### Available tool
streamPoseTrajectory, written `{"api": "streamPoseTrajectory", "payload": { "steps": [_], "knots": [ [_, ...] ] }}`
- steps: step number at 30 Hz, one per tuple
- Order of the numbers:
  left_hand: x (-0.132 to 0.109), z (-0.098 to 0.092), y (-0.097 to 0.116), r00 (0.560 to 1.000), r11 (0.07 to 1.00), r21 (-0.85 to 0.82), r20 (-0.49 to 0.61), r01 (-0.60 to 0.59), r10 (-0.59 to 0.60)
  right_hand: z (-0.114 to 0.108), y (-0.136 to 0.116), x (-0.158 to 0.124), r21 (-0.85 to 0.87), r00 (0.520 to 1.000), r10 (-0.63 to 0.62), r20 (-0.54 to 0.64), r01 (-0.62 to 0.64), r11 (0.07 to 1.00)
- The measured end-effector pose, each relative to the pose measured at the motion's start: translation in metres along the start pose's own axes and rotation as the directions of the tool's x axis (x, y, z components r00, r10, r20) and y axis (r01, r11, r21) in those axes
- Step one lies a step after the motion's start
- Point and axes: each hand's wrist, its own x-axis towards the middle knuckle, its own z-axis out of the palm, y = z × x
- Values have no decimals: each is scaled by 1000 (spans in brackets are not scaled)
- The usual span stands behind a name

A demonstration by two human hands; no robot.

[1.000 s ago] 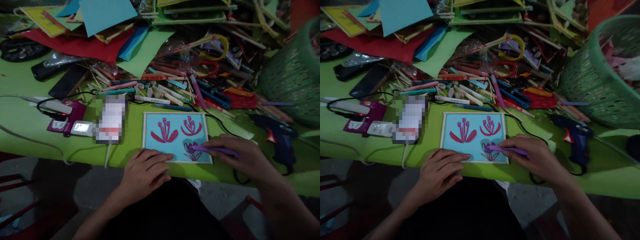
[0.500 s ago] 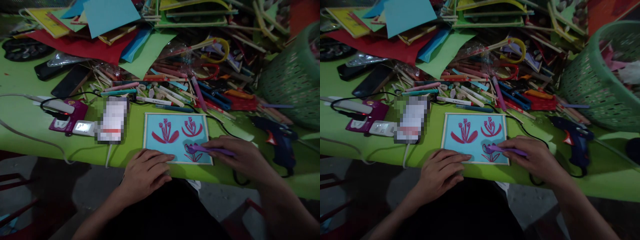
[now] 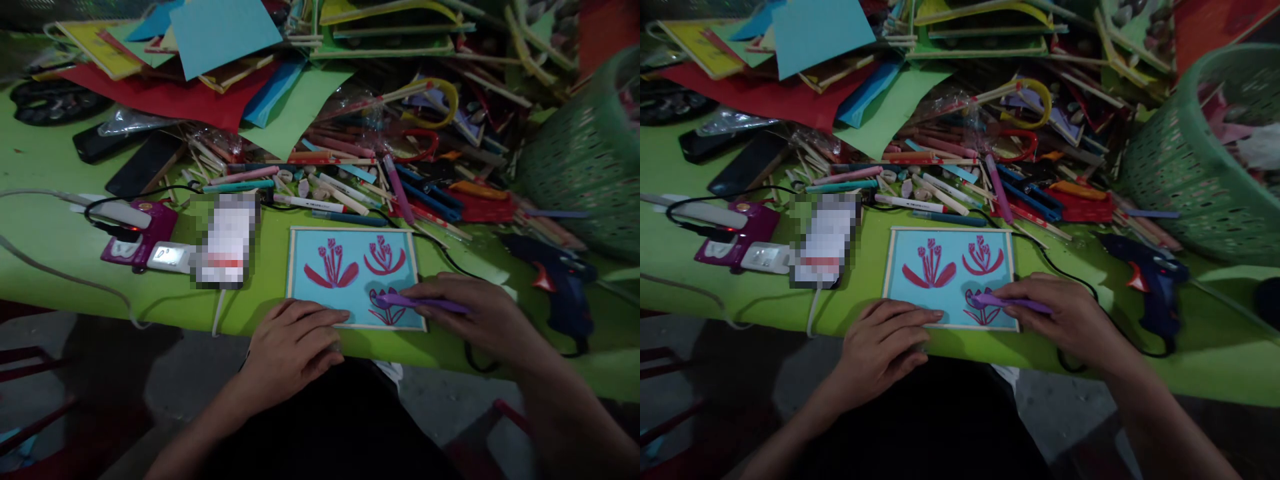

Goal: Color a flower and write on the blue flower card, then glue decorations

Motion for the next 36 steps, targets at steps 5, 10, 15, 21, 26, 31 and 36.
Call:
{"api": "streamPoseTrajectory", "payload": {
  "steps": [5,10,15,21,26,31,36],
  "knots": [
    [1,0,0,1000,1000,7,-5,-2,2,1,0,0,-12,999,32,-13,-32,999],
    [1,0,0,1000,1000,6,-3,-7,7,2,4,-1,10,999,36,14,-37,999],
    [1,0,0,1000,1000,17,-9,-1,1,3,4,-2,4,998,57,2,-57,998],
    [1,0,0,1000,1000,14,1,0,0,0,-1,1,-6,1000,18,-17,-18,1000],
    [1,0,0,1000,1000,15,-3,0,0,0,-2,2,5,1000,8,6,-8,1000],
    [1,-1,0,1000,1000,10,-1,4,-4,-1,-1,2,6,1000,21,3,-21,1000],
    [1,0,0,1000,1000,16,-12,-10,10,-1,0,2,34,1000,-14,27,14,999]
  ]
}}
